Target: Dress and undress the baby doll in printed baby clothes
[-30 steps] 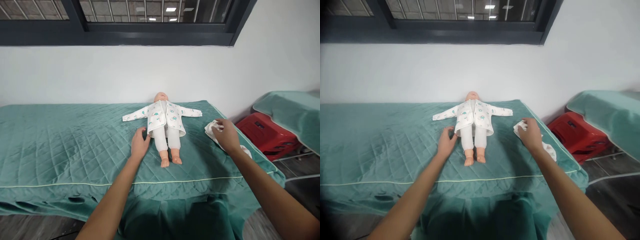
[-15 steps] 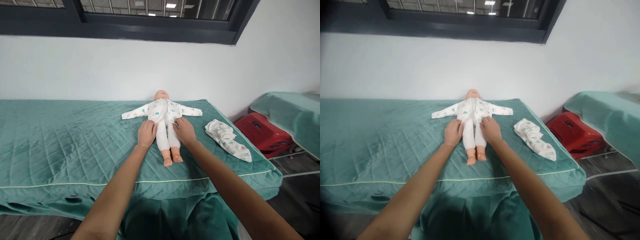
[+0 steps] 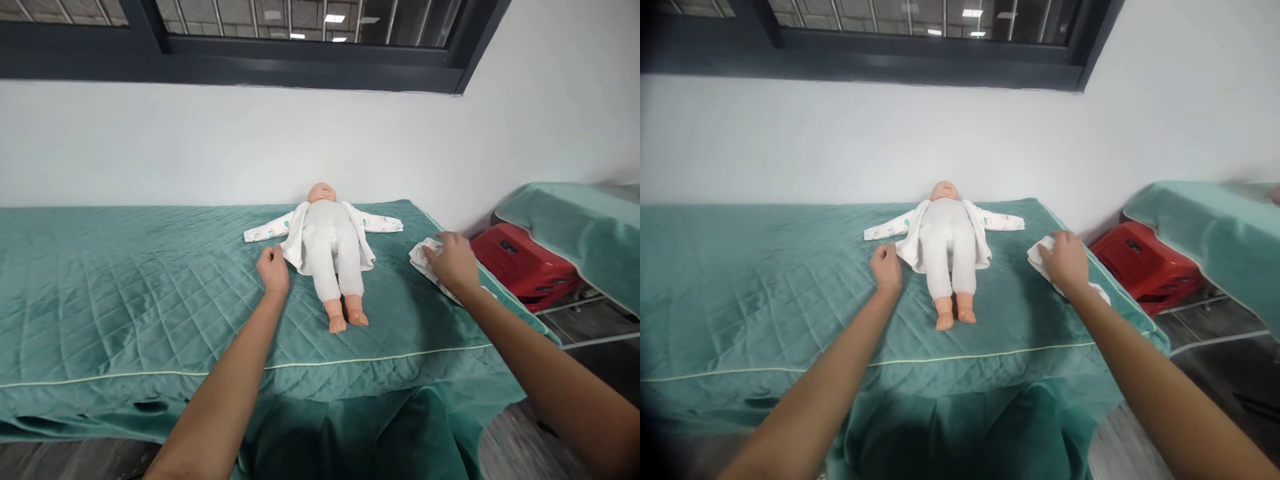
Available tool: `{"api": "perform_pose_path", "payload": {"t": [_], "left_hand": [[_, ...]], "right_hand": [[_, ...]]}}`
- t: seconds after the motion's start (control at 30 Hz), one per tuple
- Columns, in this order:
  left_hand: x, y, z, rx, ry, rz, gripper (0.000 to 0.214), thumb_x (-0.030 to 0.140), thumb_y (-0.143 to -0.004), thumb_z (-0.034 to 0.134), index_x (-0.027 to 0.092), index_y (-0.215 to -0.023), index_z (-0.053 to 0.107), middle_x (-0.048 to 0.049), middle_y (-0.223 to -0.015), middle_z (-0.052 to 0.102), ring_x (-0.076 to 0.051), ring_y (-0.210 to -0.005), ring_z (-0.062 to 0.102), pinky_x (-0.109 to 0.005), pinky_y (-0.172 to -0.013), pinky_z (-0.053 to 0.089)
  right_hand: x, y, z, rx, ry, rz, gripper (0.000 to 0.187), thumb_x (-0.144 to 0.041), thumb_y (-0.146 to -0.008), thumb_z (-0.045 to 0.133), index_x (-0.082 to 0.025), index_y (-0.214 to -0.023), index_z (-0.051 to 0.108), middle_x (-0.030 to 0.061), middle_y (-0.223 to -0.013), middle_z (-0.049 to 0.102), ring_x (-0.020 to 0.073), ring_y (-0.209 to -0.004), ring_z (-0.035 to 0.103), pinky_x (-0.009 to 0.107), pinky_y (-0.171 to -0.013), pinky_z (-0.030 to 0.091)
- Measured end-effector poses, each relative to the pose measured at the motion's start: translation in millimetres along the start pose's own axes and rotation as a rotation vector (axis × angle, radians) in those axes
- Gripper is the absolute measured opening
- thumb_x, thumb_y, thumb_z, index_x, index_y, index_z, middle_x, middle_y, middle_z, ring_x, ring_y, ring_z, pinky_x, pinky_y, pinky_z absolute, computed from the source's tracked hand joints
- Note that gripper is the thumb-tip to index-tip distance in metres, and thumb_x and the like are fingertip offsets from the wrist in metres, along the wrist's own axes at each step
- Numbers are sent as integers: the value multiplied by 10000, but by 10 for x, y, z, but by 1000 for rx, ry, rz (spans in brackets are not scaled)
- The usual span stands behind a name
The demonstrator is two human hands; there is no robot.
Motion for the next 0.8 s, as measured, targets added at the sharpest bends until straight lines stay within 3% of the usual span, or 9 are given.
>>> {"api": "perform_pose_path", "payload": {"t": [0.1, 0.17, 0.23, 0.33, 0.43, 0.53, 0.6, 0.67, 0.8], "left_hand": [[44, 42, -114, 105, 1, -22, 401, 356, -940, 459, 225, -611, 271, 65, -598, 275, -103, -592, 312, -228, -589, 300], [95, 81, -163, 116, -5, -20, 416, 346, -932, 484, 217, -590, 286, 64, -585, 273, -101, -588, 300, -235, -589, 286], [151, 135, -212, 98, -14, -10, 435, 339, -928, 503, 214, -573, 284, 63, -568, 255, -101, -574, 286, -242, -578, 271], [285, 256, -261, 1, -19, 20, 461, 344, -920, 541, 209, -550, 300, 62, -542, 260, -99, -546, 299, -247, -558, 269], [572, 435, -209, -206, 22, 41, 433, 396, -930, 556, 202, -561, 437, 58, -507, 361, -106, -520, 378, -255, -549, 323], [1158, 651, -98, -439, 139, 108, 353, 447, -944, 549, 186, -718, 621, 24, -598, 562, -127, -583, 522, -265, -619, 438], [1668, 781, -40, -568, 240, 193, 243, 430, -909, 618, 193, -915, 674, -19, -882, 698, -159, -822, 645, -270, -754, 513], [2135, 876, -22, -669, 341, 271, 293, 384, -873, 680, 214, -1107, 637, -48, -1171, 693, -196, -1104, 646, -288, -897, 529], [2603, 855, -185, -716, 416, 255, 269, 396, -822, 745, 183, -895, 599, -16, -929, 674, -195, -957, 683, -276, -773, 560]], "right_hand": [[429, -146, 4, -142, 60, 123, 241, -345, -791, 721, -139, -901, 660, 224, -950, 698, 373, -930, 646, 476, -777, 459], [436, -177, 73, -247, 31, 57, 176, -322, -779, 739, -181, -779, 634, 170, -820, 685, 322, -831, 639, 441, -737, 429], [254, -174, 74, -284, -24, -74, 144, -291, -779, 740, -204, -760, 627, 142, -864, 687, 294, -885, 623, 429, -799, 416], [-185, -135, -109, -281, -128, -233, 141, -257, -750, 767, -215, -727, 634, 80, -914, 691, 260, -955, 602, 400, -897, 415], [-744, -29, -447, -379, -397, -335, 170, -347, -790, 756, -221, -735, 655, 9, -799, 652, 205, -802, 589, 347, -778, 440], [-1352, 173, -849, -565, -652, -384, 282, -479, -818, 739, -209, -778, 669, -22, -694, 590, 148, -642, 515, 296, -618, 391], [-1782, 323, -1177, -628, -804, -456, 291, -469, -820, 758, -193, -812, 667, -21, -717, 602, 126, -643, 518, 273, -596, 381], [-2196, 473, -1488, -690, -942, -547, 286, -437, -813, 787, -180, -826, 663, -24, -723, 605, 105, -637, 520, 252, -584, 377], [-2742, 623, -1974, -725, -1105, -675, 253, -368, -821, 805, -162, -825, 657, -47, -703, 571, 74, -619, 531, 212, -570, 374]]}}
Point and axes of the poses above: each hand's wrist, its own y-axis away from the middle knuckle, its own z-axis out of the palm, x = y × z, the point moved 9 cm from there along -y, towards the middle knuckle
